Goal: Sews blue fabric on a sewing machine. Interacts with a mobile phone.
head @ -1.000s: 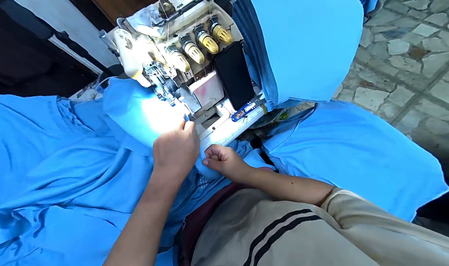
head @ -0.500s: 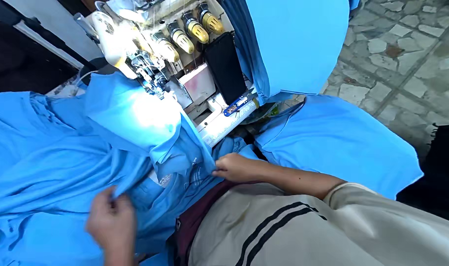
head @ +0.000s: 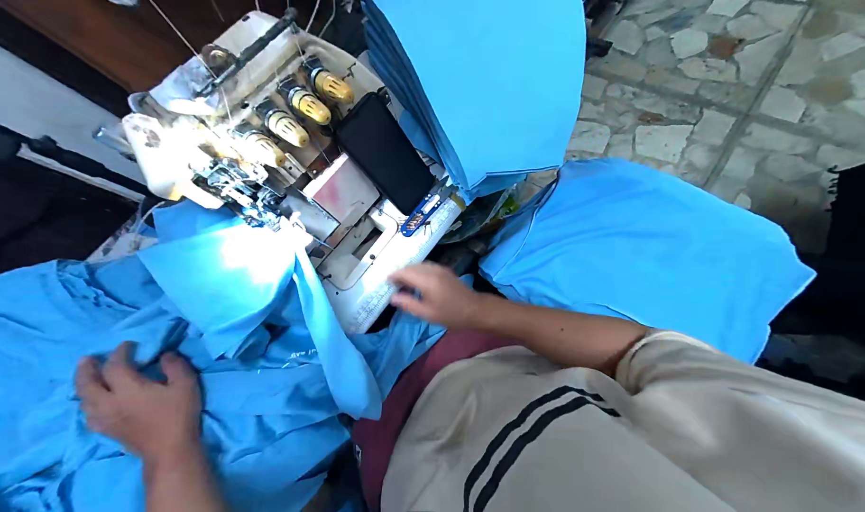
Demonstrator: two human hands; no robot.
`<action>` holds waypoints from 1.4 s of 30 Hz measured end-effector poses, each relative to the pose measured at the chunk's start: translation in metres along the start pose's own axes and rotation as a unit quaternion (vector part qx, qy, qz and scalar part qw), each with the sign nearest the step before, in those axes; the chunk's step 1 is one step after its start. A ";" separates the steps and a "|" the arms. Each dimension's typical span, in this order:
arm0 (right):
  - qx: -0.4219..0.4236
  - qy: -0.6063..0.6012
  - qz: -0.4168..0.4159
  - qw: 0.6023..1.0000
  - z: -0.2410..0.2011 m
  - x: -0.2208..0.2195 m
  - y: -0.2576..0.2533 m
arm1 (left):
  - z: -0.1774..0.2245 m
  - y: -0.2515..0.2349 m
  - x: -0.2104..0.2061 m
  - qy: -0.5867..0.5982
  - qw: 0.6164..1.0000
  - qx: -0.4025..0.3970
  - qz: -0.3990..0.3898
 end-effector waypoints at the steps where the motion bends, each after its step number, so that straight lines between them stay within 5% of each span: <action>1: 0.002 0.018 0.103 0.995 0.009 0.017 -0.010 | 0.000 0.001 -0.001 -0.002 1.000 0.013 0.000; 4: -0.015 0.051 0.256 0.965 0.038 0.046 -0.051 | 0.000 -0.002 0.001 0.001 0.999 0.027 0.020; 13: -0.097 0.143 0.233 0.957 0.056 0.039 -0.106 | -0.006 -0.004 -0.004 -0.004 0.999 0.028 0.041; 21: -0.005 0.123 0.347 0.930 0.061 0.039 -0.103 | -0.005 -0.001 0.000 0.022 0.997 0.031 0.061; 28: 0.128 -0.109 0.390 0.905 0.031 0.049 -0.073 | 0.017 0.027 0.041 0.100 0.974 -0.014 0.204; 30: 0.172 -0.149 0.331 0.916 0.005 0.052 -0.053 | 0.047 0.057 0.061 0.209 0.944 -0.089 0.238; 33: 0.182 -0.149 0.214 0.948 -0.028 0.031 -0.022 | 0.115 0.103 0.045 0.458 0.880 -0.115 0.051; 36: 0.154 -0.116 0.090 0.977 -0.054 -0.006 0.003 | 0.159 0.145 0.001 0.643 0.748 0.051 -0.154; 38: 0.149 -0.051 0.042 0.987 -0.065 -0.022 0.015 | 0.162 0.161 -0.017 0.713 0.640 0.217 -0.188; 42: 0.146 -0.008 -0.045 0.988 -0.069 -0.026 0.027 | 0.153 0.171 -0.021 0.780 0.491 0.318 -0.224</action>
Point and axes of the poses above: each hand's wrist, its own y-axis away from the middle knuckle, its own x-axis out of the back of the hand, z = x × y, the point moved 5 cm from there along -y, towards the middle knuckle, and after that the axes turned 10 degrees about z, right-handed, at the moved point
